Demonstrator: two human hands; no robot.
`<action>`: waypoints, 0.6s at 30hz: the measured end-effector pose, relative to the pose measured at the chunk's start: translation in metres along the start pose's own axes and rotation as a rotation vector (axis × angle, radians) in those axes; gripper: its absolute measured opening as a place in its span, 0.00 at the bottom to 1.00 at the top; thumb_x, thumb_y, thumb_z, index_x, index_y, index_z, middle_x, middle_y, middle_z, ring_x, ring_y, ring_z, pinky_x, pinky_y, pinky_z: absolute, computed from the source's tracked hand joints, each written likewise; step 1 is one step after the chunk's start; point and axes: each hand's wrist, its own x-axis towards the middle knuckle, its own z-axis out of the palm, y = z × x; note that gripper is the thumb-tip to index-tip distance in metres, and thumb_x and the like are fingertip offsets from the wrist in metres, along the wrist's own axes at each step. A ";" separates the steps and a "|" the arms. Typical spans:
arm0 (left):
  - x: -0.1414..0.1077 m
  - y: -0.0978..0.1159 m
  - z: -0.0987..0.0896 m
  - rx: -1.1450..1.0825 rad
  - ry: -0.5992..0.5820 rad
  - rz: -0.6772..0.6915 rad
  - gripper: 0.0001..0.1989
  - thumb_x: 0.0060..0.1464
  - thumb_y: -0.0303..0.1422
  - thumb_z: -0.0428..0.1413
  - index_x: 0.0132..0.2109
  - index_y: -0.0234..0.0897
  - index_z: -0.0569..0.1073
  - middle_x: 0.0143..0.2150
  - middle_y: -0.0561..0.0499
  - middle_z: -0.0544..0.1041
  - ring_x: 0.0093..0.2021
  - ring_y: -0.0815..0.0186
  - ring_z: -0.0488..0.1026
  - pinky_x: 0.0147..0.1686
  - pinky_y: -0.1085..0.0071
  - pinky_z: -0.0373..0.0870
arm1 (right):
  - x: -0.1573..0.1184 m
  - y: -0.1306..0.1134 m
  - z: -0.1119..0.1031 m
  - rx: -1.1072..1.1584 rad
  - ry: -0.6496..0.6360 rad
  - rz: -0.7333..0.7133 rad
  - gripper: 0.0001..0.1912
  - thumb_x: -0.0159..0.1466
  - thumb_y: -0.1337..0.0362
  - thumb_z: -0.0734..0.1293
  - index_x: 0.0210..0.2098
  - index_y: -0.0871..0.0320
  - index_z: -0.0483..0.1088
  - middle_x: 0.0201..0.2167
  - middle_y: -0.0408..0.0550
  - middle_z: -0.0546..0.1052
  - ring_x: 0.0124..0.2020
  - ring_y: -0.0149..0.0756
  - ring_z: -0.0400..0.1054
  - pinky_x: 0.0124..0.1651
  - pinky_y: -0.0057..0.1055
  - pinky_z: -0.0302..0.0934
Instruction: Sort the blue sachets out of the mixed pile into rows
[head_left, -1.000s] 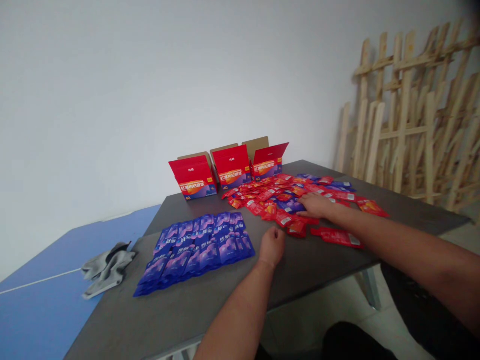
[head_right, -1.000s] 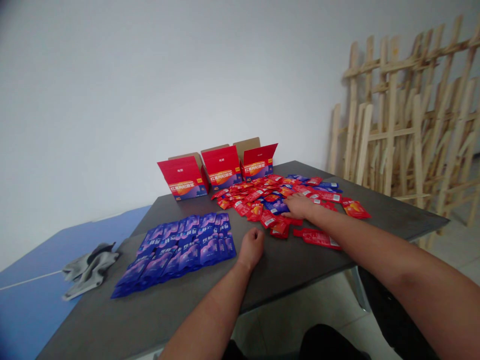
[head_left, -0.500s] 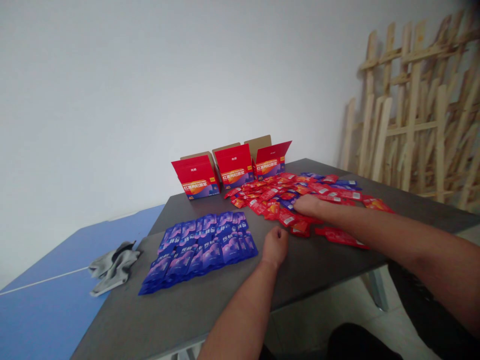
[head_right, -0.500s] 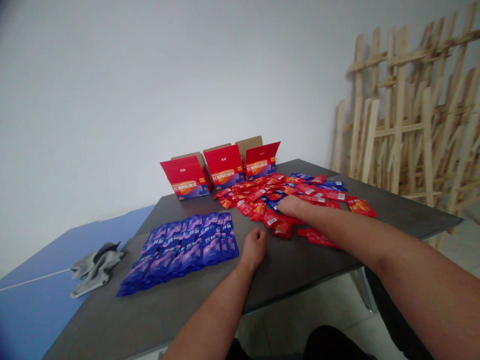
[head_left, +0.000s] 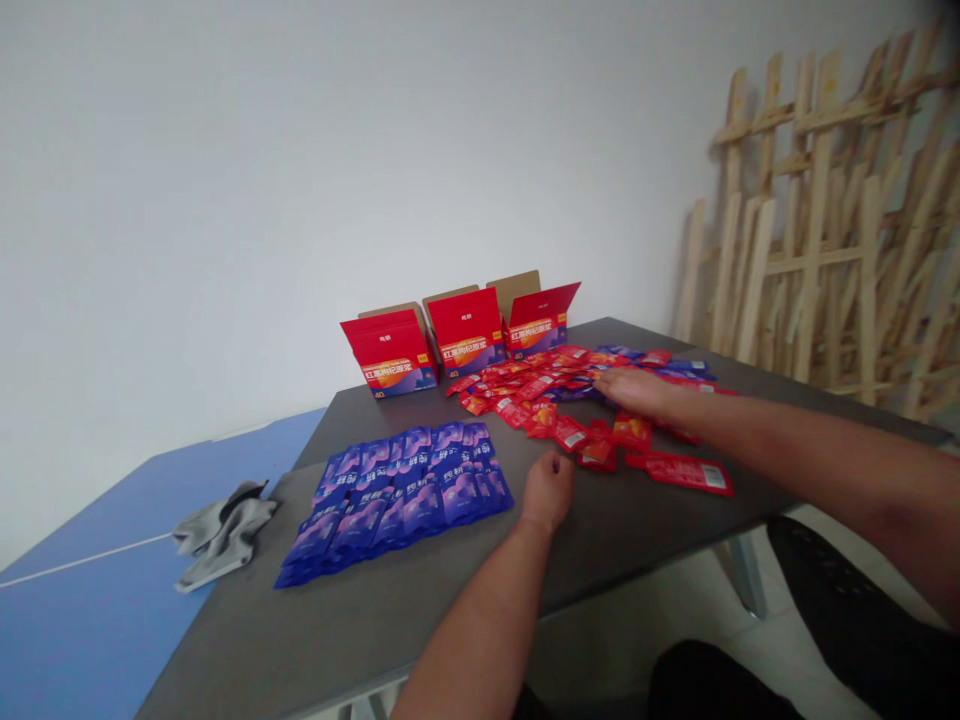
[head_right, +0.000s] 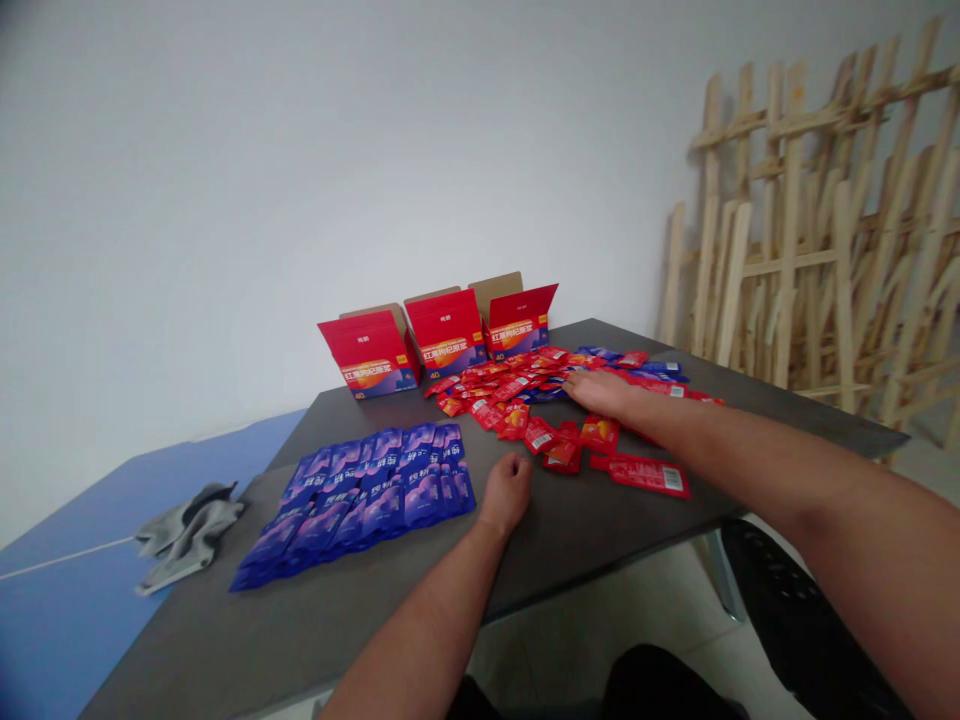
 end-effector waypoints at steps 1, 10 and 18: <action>0.000 0.000 0.000 -0.004 0.000 -0.001 0.11 0.53 0.30 0.47 0.23 0.36 0.59 0.21 0.57 0.61 0.25 0.72 0.57 0.25 0.74 0.48 | -0.001 0.003 -0.003 0.000 0.006 0.000 0.16 0.63 0.74 0.57 0.47 0.65 0.70 0.45 0.60 0.74 0.47 0.42 0.68 0.49 0.35 0.60; 0.000 0.001 0.000 -0.054 -0.006 -0.008 0.11 0.53 0.31 0.47 0.23 0.36 0.59 0.21 0.57 0.62 0.25 0.72 0.58 0.26 0.74 0.48 | -0.002 0.019 -0.047 0.089 0.040 0.109 0.17 0.62 0.67 0.60 0.47 0.64 0.71 0.43 0.57 0.75 0.46 0.43 0.68 0.50 0.32 0.57; 0.003 -0.002 0.000 -0.189 0.016 -0.066 0.12 0.54 0.35 0.49 0.24 0.35 0.62 0.22 0.57 0.63 0.25 0.72 0.59 0.26 0.75 0.52 | 0.008 0.003 -0.081 0.108 0.176 0.192 0.16 0.62 0.69 0.57 0.46 0.63 0.71 0.41 0.56 0.75 0.43 0.42 0.68 0.47 0.31 0.58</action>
